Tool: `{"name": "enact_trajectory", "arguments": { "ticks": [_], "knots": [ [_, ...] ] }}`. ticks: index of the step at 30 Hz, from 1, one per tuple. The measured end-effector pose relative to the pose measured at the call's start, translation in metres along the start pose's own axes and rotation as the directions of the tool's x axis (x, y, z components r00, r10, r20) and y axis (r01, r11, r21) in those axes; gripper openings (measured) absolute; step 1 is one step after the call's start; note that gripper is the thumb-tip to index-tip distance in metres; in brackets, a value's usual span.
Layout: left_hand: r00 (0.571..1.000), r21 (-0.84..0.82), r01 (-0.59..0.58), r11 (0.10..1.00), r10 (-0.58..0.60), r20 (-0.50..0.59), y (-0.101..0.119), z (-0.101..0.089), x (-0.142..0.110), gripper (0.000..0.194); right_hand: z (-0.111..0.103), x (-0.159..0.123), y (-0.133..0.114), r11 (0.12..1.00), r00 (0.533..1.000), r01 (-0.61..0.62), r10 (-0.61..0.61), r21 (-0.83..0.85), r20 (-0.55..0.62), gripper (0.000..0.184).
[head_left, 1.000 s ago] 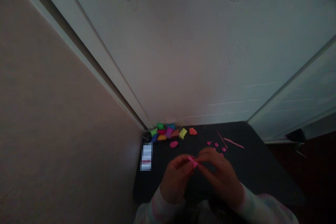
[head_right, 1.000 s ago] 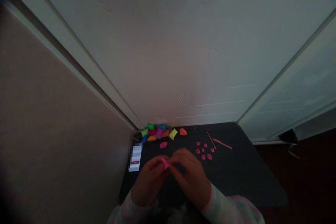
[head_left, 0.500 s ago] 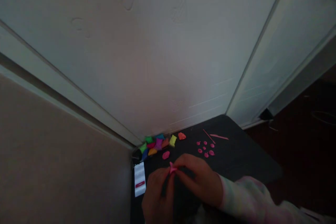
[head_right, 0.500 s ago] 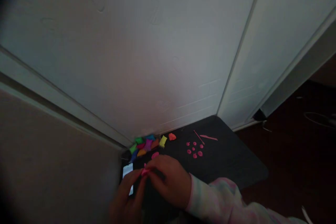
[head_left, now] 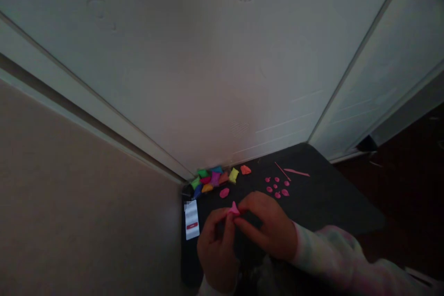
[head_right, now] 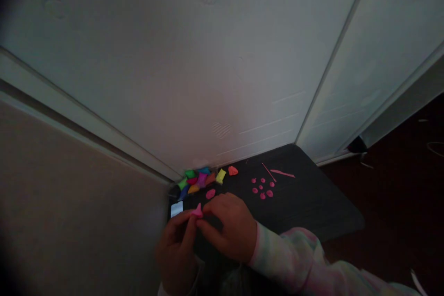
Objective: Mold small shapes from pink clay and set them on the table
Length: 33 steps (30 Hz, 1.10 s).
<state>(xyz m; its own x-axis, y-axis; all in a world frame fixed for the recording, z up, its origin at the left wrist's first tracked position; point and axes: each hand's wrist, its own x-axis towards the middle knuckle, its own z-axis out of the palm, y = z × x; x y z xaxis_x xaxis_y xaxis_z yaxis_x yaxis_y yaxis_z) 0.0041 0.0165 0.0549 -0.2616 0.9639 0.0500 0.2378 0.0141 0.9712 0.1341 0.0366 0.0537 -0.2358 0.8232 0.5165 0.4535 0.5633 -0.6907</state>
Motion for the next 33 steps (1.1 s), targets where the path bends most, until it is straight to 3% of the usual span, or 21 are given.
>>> {"name": "enact_trajectory", "arguments": {
  "ticks": [2,4,6,8,11,14,20,27,33],
  "knots": [
    [0.998,0.08,-0.068,0.994,0.067,0.013,-0.001,0.001,0.001,0.008,0.001,0.0,0.003,0.998,1.0,0.014,-0.014,-0.055,0.014,0.012],
    [0.975,0.223,-0.217,0.951,0.221,0.008,-0.001,0.0,0.005,0.01,0.002,0.001,0.005,0.995,0.999,0.011,-0.008,-0.099,0.033,0.014],
    [0.905,0.393,-0.406,0.825,0.424,0.046,-0.002,-0.002,0.009,0.009,0.003,0.001,0.007,0.99,0.999,0.005,0.002,-0.14,0.052,0.013],
    [0.813,0.526,-0.551,0.648,0.558,0.166,-0.003,-0.005,0.012,0.009,0.003,0.002,0.009,0.983,0.996,0.011,0.006,-0.183,0.09,0.013],
    [0.753,0.621,-0.63,0.467,0.563,0.341,-0.004,-0.011,0.015,0.012,0.003,0.002,0.009,0.97,0.982,0.031,0.016,-0.242,0.187,0.013],
    [0.754,0.628,-0.644,0.436,0.5,0.426,-0.005,-0.016,0.016,0.011,0.004,0.002,0.01,0.965,0.969,0.041,0.024,-0.257,0.245,0.012],
    [0.778,0.623,-0.627,0.468,0.417,0.47,-0.004,-0.016,0.014,0.016,0.003,0.0,0.01,0.974,0.968,0.021,0.037,-0.225,0.25,0.012],
    [0.779,0.622,-0.624,0.473,0.44,0.446,-0.005,-0.012,0.01,0.024,0.004,0.002,0.008,0.973,0.969,0.006,0.052,-0.233,0.243,0.013],
    [0.793,0.634,-0.606,0.48,0.43,0.432,-0.009,-0.012,0.012,0.016,0.004,0.002,0.009,0.966,0.966,0.001,0.066,-0.258,0.251,0.013]
  ]
}}
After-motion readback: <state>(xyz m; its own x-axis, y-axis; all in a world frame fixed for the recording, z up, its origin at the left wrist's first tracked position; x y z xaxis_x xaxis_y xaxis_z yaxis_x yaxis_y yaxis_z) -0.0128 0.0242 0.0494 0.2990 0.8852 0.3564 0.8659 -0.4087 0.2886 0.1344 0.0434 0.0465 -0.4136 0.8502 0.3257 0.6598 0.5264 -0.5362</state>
